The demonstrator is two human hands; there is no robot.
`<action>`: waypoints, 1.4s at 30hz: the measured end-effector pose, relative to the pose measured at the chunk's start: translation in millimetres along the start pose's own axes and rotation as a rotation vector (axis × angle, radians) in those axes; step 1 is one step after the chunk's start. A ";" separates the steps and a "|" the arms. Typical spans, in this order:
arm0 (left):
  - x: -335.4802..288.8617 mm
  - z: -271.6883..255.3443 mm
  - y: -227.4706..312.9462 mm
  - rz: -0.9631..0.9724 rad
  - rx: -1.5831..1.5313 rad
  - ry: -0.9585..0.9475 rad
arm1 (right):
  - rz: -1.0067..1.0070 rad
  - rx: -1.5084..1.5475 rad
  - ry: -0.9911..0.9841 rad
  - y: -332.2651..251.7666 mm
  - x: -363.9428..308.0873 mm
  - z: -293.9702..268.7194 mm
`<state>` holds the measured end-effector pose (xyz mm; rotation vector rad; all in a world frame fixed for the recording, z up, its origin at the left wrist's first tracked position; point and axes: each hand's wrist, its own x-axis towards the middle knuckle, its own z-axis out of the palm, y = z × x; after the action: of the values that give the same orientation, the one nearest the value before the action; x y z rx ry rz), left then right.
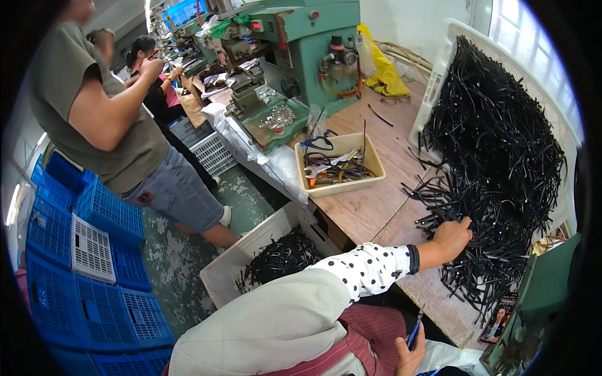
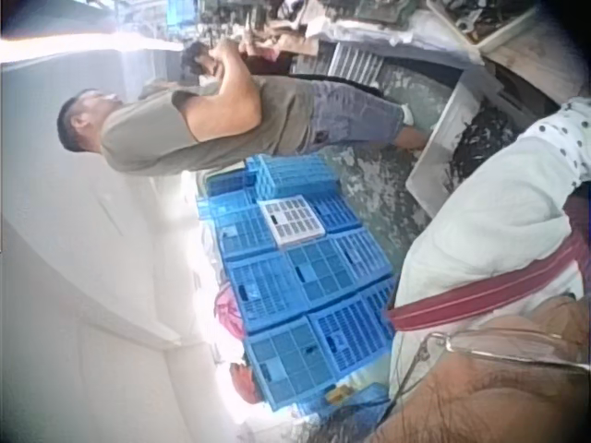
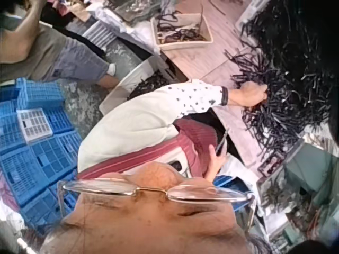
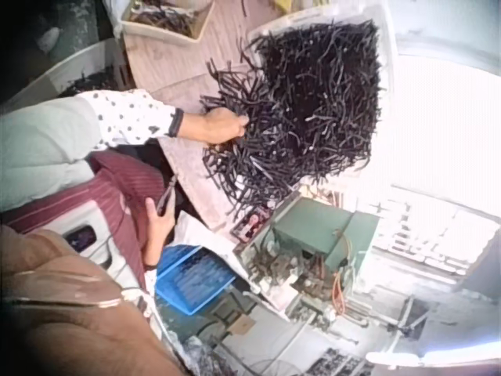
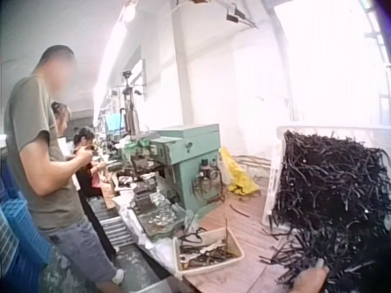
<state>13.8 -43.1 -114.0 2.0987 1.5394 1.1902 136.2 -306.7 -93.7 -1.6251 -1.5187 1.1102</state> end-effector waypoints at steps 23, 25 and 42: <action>-115.9 -96.1 -7.9 -0.694 -1.820 -0.525 | -0.405 -0.468 0.195 -27.5 5.8 19.8; -117.8 -95.0 -8.1 -0.675 -1.918 -0.606 | -0.416 -0.514 0.182 -30.2 7.2 20.9; -140.9 -93.0 16.8 -0.297 -1.579 -0.115 | -0.339 -0.303 0.097 -18.8 0.3 17.0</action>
<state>-57.7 -196.9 -108.7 0.7933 0.3741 1.3537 112.6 -305.6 -84.5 -1.5086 -1.8801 0.6330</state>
